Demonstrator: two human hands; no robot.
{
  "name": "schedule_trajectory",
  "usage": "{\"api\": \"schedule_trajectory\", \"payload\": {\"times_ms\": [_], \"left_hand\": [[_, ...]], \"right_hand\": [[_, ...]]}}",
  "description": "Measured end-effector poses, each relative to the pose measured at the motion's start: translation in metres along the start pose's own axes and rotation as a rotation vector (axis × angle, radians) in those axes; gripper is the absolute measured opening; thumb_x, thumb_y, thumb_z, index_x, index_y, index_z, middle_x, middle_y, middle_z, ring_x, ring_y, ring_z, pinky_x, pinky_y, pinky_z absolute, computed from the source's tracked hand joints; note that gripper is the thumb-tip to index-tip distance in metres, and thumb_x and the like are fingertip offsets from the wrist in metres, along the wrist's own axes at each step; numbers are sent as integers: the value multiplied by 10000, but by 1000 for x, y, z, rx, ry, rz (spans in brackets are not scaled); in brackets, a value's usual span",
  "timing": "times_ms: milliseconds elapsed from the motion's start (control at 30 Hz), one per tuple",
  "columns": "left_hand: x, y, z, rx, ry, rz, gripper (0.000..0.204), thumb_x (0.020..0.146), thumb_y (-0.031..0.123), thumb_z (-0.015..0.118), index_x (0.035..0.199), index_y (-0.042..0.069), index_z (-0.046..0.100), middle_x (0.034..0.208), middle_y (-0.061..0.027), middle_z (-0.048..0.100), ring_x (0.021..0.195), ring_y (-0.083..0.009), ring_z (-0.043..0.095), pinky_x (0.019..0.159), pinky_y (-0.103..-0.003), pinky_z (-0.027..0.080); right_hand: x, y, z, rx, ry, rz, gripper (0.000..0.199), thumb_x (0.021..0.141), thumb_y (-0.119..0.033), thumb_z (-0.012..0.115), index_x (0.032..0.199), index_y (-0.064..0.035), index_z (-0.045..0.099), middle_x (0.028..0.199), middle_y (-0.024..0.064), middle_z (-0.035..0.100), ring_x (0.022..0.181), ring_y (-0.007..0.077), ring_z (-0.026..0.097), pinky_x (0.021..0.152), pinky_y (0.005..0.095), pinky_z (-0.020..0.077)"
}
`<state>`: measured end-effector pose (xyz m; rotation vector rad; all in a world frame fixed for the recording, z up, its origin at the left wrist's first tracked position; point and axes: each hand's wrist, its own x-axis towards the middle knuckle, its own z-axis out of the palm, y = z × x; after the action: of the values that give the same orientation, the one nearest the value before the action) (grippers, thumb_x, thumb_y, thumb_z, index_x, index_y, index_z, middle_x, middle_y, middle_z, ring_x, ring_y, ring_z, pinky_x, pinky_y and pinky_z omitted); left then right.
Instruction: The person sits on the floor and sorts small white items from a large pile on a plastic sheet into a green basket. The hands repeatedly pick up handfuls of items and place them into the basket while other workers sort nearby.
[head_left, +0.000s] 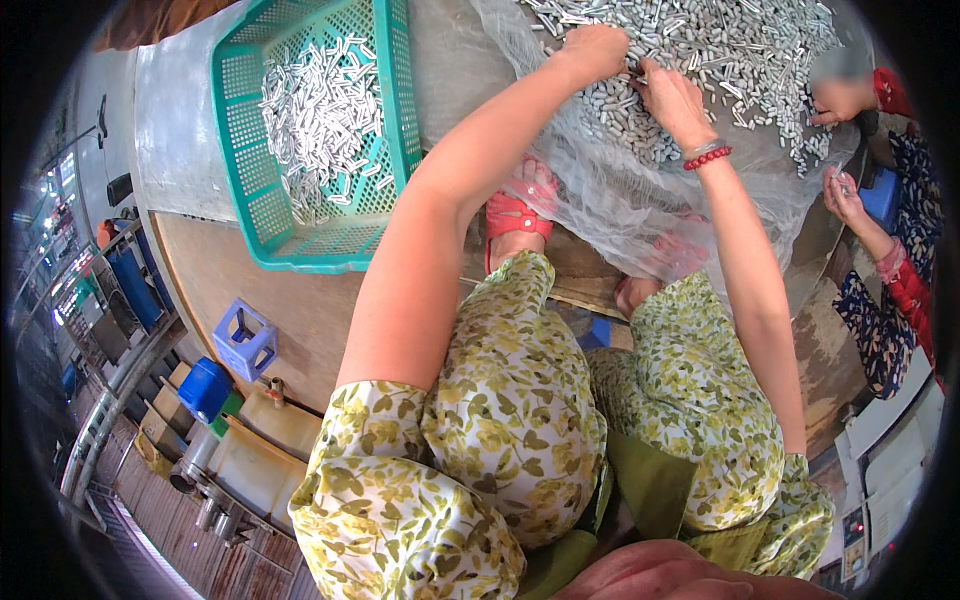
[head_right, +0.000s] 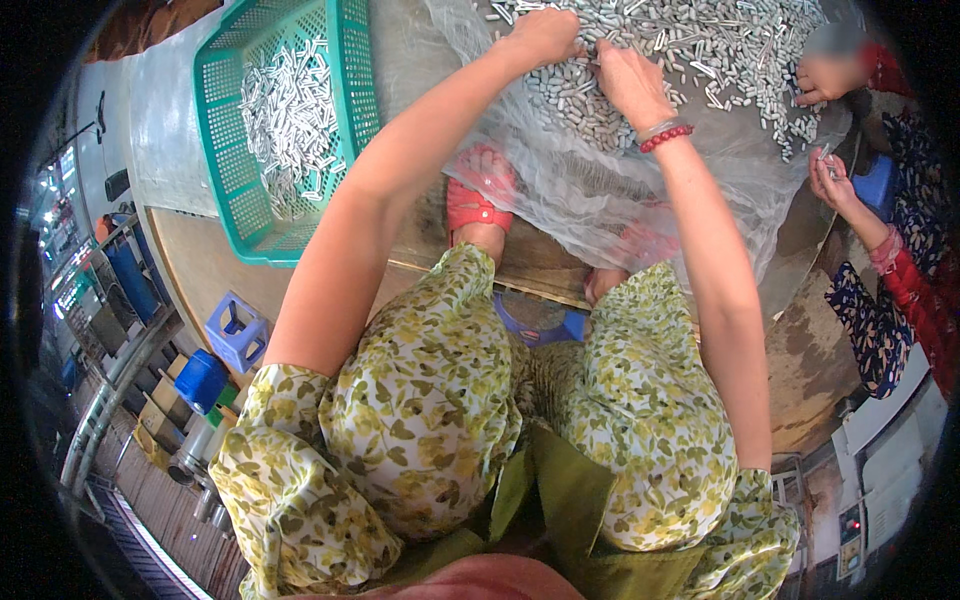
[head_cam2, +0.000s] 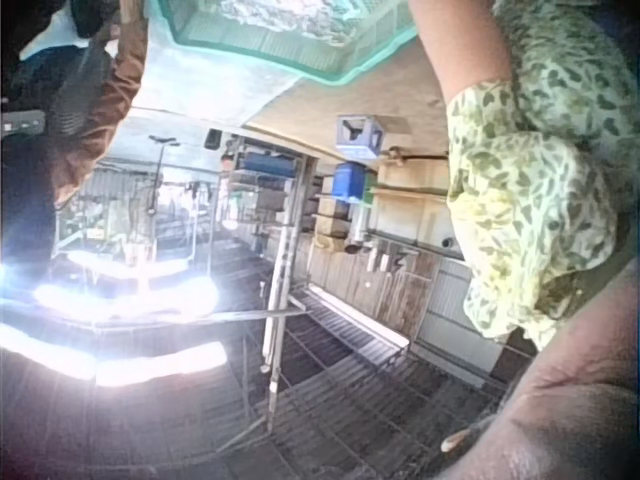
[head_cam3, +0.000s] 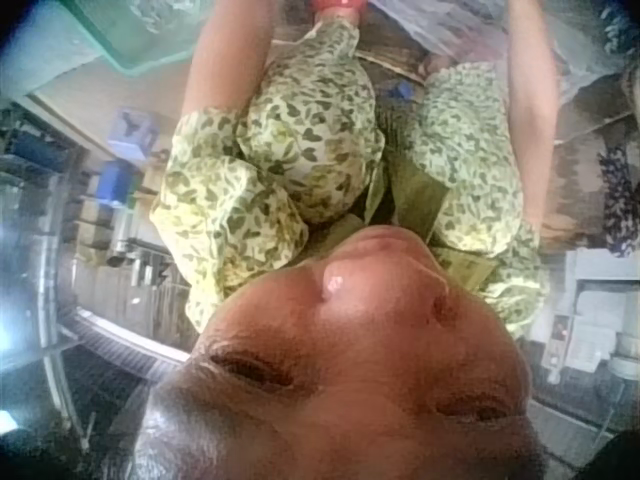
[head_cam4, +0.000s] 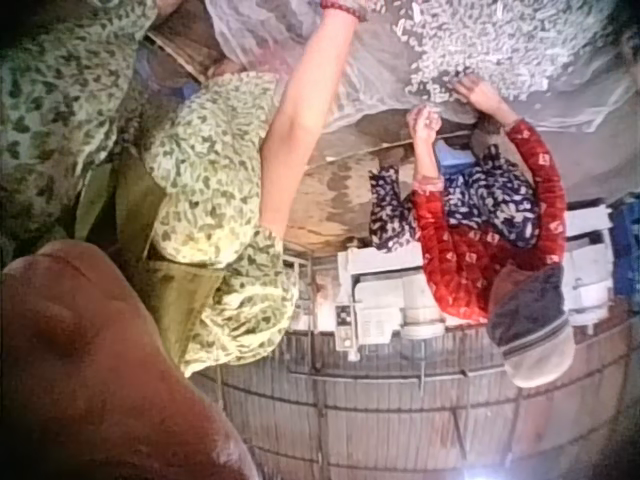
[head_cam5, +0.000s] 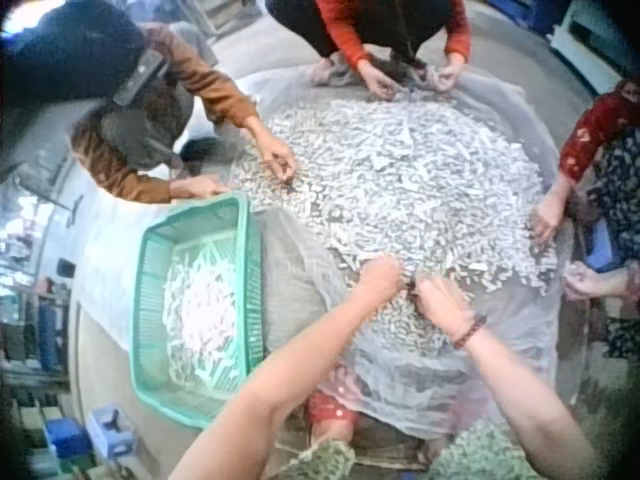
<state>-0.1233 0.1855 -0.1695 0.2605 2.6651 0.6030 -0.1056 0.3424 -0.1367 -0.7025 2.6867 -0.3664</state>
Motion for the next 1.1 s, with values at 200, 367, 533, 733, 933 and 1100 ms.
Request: {"api": "schedule_trajectory", "payload": {"times_ms": [200,367,533,733,933,1100], "left_hand": [[-9,-17,-1,-10,-44,-29,385,736,340,636,953,22,655,968,-177,647,919,-314,625,810,-405,495],[-15,-14,-3,86,-27,-27,333,761,311,596,936,36,663,942,-168,655,898,-314,631,792,-424,497],[-20,-9,-12,60,-13,-8,270,760,257,598,926,59,673,923,-163,660,885,-318,637,760,-428,507],[-8,-1,-5,150,4,-47,217,756,115,556,928,73,680,932,-145,667,889,-293,648,741,-411,513],[-12,-7,0,159,-33,-22,230,752,115,557,939,56,676,927,-158,664,901,-294,644,752,-418,507],[-10,-14,-10,-64,-62,-67,318,731,257,600,950,35,664,938,-179,654,876,-292,642,742,-415,500]], "right_hand": [[-11,27,7,170,-50,113,216,809,-234,580,940,-63,593,835,201,629,849,369,602,705,447,461],[-15,53,9,374,90,141,235,826,-282,580,952,-87,613,888,170,641,864,355,604,725,412,467],[-9,-1,-10,72,-96,111,253,821,-274,597,970,-70,575,892,193,636,870,372,599,704,460,471],[-3,24,0,98,-70,82,280,800,-264,592,959,-34,576,871,196,630,825,374,599,689,441,473],[-35,54,-29,1720,-309,330,252,837,-272,551,877,-27,507,592,-10,368,555,114,393,411,192,304],[-56,50,-42,2195,-268,-15,158,876,-169,474,799,-49,407,668,-7,302,558,83,321,378,150,239]]}}
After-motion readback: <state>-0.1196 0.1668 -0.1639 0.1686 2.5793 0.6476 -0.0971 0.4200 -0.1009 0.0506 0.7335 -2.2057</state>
